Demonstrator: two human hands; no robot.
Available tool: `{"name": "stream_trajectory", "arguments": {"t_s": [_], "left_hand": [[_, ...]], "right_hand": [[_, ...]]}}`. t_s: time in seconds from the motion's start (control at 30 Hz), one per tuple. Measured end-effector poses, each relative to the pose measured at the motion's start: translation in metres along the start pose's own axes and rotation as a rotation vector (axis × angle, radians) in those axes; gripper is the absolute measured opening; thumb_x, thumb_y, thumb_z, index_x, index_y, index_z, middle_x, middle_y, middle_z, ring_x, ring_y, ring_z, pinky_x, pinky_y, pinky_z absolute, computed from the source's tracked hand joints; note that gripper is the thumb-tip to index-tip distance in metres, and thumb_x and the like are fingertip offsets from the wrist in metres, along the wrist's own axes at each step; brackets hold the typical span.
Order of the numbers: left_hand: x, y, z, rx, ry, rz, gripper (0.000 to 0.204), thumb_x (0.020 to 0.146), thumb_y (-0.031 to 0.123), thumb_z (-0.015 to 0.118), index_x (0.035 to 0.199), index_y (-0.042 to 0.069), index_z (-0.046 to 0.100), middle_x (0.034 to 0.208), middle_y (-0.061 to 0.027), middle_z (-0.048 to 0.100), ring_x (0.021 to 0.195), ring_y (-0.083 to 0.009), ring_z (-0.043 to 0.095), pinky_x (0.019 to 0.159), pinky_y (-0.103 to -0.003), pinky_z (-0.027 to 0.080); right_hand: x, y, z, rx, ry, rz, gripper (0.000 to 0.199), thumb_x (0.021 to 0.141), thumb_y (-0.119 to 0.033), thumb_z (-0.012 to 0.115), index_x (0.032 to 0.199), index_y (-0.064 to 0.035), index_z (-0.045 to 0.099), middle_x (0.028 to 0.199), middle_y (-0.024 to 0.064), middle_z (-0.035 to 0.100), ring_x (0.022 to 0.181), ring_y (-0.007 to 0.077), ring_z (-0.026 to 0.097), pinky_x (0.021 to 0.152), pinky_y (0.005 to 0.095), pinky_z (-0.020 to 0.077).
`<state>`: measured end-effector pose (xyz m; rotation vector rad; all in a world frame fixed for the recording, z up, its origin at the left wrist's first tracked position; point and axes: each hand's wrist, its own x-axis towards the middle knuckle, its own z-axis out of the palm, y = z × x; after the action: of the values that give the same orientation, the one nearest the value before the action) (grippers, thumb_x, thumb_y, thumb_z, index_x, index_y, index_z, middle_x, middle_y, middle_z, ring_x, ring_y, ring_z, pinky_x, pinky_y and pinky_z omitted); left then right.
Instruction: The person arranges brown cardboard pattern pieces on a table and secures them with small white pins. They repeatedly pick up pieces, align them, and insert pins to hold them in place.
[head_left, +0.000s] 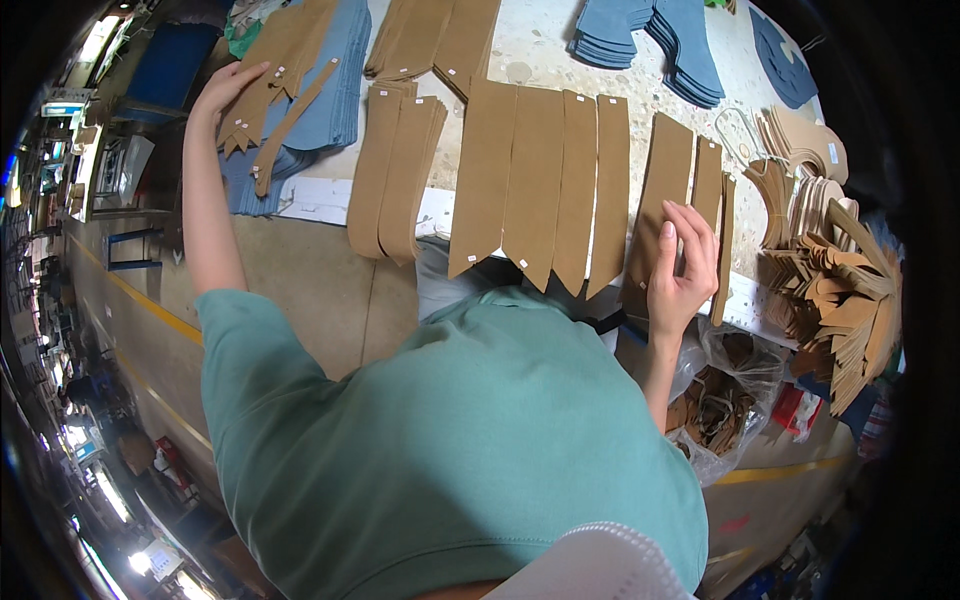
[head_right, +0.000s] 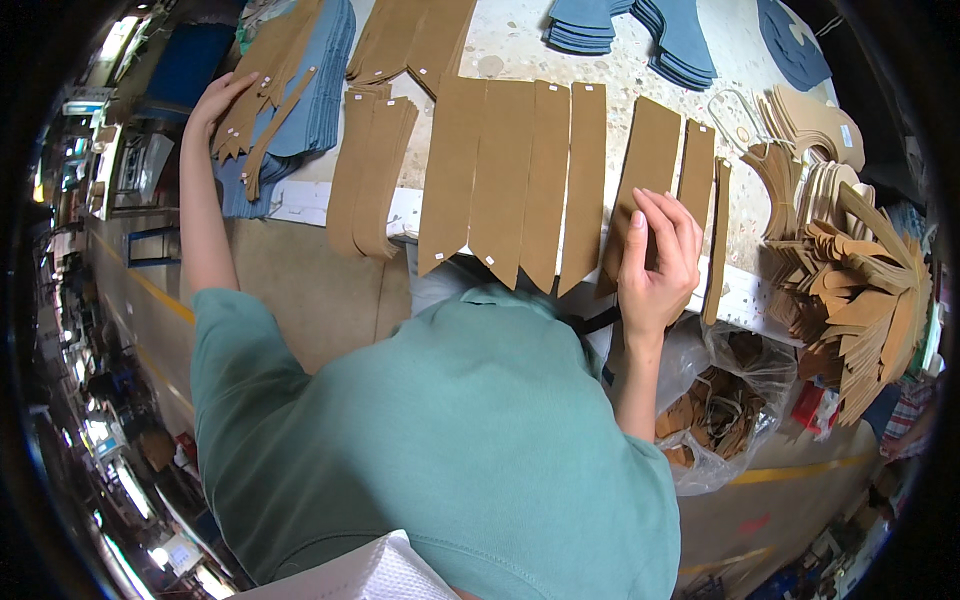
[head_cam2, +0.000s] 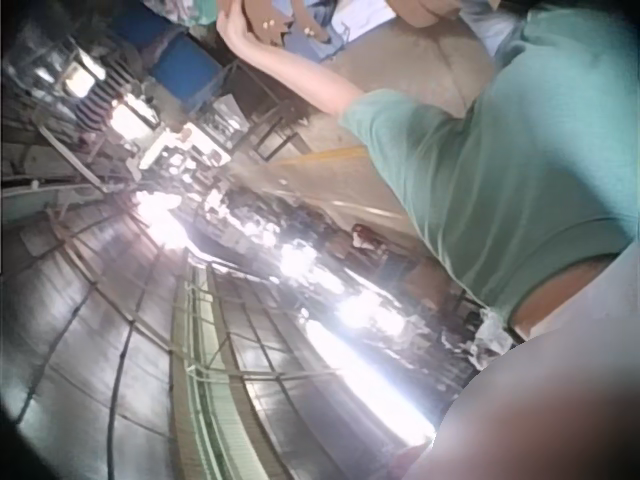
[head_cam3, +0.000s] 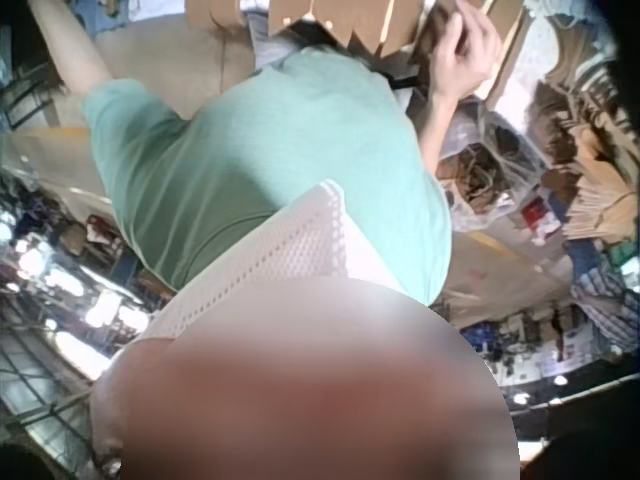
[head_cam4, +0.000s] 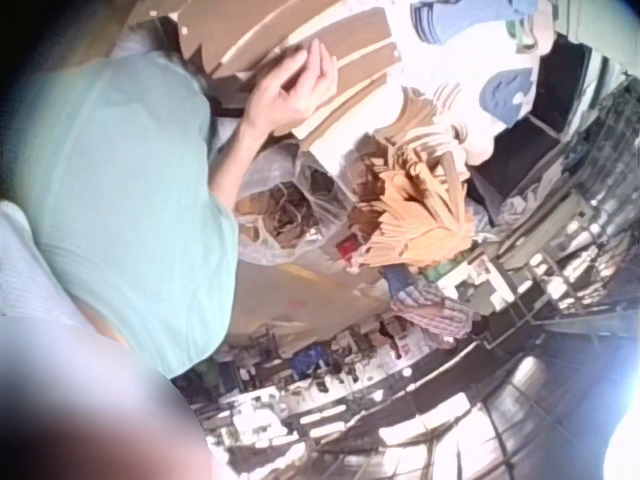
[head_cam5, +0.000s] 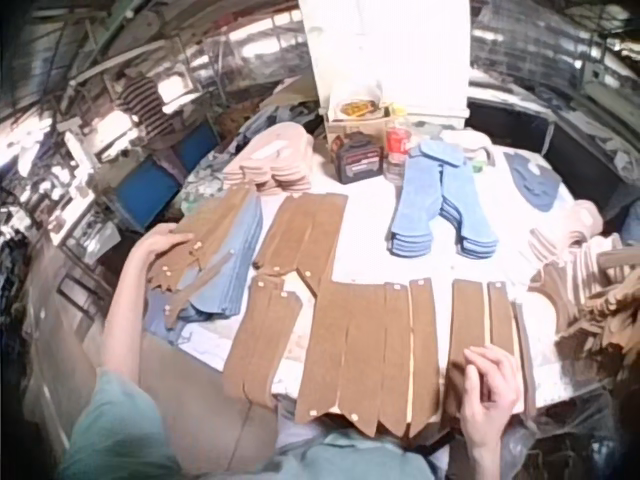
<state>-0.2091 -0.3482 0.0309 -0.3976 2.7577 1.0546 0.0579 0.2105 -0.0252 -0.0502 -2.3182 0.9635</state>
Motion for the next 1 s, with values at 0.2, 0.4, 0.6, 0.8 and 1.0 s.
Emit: {"name": "stream_trajectory", "arguments": {"t_s": [0.2, 0.4, 0.6, 0.8, 1.0], "left_hand": [[0.017, -0.022, -0.03, -0.68, -0.067, -0.094, 0.038, 0.09, 0.033, 0.069, 0.115, 0.004, 0.065, 0.105, -0.0046, 0.069, 0.092, -0.0132, 0.065, 0.081, -0.029, 0.052], [-0.051, 0.03, -0.068, -0.848, 0.033, 0.209, 0.039, 0.096, 0.03, 0.06, 0.125, 0.003, 0.061, 0.115, -0.0046, 0.068, 0.094, -0.0147, 0.066, 0.084, -0.03, 0.053], [-0.165, 0.084, 0.012, -1.551, -0.645, 0.589, 0.047, 0.101, 0.019, 0.044, 0.141, -0.006, 0.039, 0.138, -0.0201, 0.048, 0.109, -0.023, 0.059, 0.089, -0.033, 0.053], [-0.202, 0.132, 0.152, -1.214, -0.545, 0.326, 0.037, 0.102, 0.014, 0.043, 0.128, -0.012, 0.046, 0.112, -0.0225, 0.061, 0.085, -0.0185, 0.059, 0.072, -0.031, 0.051], [-0.213, 0.164, 0.209, -1.46, -0.917, 0.335, 0.045, 0.104, 0.022, 0.037, 0.133, -0.012, 0.044, 0.125, -0.026, 0.058, 0.106, -0.0267, 0.064, 0.087, -0.037, 0.058]], "right_hand": [[-0.003, 0.003, 0.001, -0.008, -0.002, 0.003, 0.016, 0.089, -0.006, 0.065, 0.103, -0.0053, 0.074, 0.101, 0.0081, 0.069, 0.104, 0.0248, 0.063, 0.092, 0.036, 0.0479], [0.0, 0.004, -0.01, -0.014, 0.032, -0.027, 0.016, 0.089, -0.005, 0.064, 0.102, -0.005, 0.074, 0.101, 0.0083, 0.07, 0.101, 0.0244, 0.064, 0.09, 0.0353, 0.0481], [0.001, 0.003, -0.013, 0.067, 0.037, 0.022, 0.016, 0.091, -0.005, 0.063, 0.102, -0.0043, 0.073, 0.101, 0.0098, 0.07, 0.099, 0.0233, 0.065, 0.09, 0.0341, 0.048], [0.014, 0.0, -0.001, 0.179, -0.023, 0.055, 0.015, 0.091, -0.007, 0.064, 0.102, -0.0044, 0.074, 0.1, 0.0095, 0.07, 0.097, 0.0203, 0.065, 0.088, 0.0316, 0.0489], [0.014, -0.006, 0.007, 0.254, -0.102, 0.091, 0.015, 0.091, -0.007, 0.065, 0.103, -0.005, 0.074, 0.099, 0.0091, 0.07, 0.091, 0.0185, 0.067, 0.082, 0.0286, 0.0513]]}}
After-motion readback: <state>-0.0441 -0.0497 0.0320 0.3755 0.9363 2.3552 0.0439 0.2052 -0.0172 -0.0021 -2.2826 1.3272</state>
